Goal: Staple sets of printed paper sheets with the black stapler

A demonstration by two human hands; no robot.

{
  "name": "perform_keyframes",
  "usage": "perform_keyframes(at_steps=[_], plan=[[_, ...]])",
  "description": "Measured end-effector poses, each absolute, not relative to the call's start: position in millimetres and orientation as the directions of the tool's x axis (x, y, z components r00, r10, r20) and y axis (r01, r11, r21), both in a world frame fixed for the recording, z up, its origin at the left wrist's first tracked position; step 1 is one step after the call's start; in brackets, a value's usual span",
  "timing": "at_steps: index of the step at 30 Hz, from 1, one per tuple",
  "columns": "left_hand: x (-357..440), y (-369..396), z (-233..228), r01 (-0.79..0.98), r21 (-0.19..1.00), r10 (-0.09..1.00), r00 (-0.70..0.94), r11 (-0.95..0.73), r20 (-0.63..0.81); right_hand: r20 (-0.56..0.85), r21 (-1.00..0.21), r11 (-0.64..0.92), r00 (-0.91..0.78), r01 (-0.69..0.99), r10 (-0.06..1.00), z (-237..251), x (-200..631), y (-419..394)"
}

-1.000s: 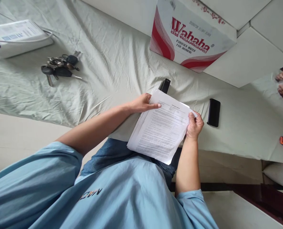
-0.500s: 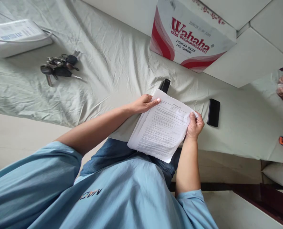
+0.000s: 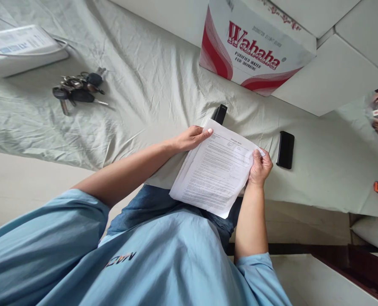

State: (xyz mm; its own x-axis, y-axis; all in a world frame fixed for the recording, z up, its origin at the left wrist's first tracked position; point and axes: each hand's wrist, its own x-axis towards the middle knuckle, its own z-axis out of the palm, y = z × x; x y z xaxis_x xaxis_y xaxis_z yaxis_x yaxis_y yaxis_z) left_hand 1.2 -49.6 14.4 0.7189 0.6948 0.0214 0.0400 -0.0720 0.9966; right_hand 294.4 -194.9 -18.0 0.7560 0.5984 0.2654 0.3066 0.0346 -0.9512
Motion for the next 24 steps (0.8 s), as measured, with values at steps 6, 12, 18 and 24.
perform_keyframes(at_steps=[6,12,18,24], plan=[[1.6,-48.1,14.9,0.085,0.986,0.707,0.706,-0.142,0.041,0.291,-0.950,0.074,0.766,0.305,0.574,-18.3,293.9,-191.7],[3.9,-48.9,13.6,0.094,0.969,0.670,0.737,-0.229,0.087,0.309,-0.943,0.080,0.761,0.323,0.570,-17.6,298.1,-194.1],[6.3,-49.9,14.8,0.166,0.951,0.686,0.725,-0.262,0.063,0.293,-0.947,0.074,0.750,0.312,0.593,-19.0,302.9,-197.0],[7.1,-50.5,16.1,0.185,0.945,0.691,0.721,-0.269,0.055,0.290,-0.941,0.041,0.737,0.336,0.611,-18.8,302.9,-197.4]])
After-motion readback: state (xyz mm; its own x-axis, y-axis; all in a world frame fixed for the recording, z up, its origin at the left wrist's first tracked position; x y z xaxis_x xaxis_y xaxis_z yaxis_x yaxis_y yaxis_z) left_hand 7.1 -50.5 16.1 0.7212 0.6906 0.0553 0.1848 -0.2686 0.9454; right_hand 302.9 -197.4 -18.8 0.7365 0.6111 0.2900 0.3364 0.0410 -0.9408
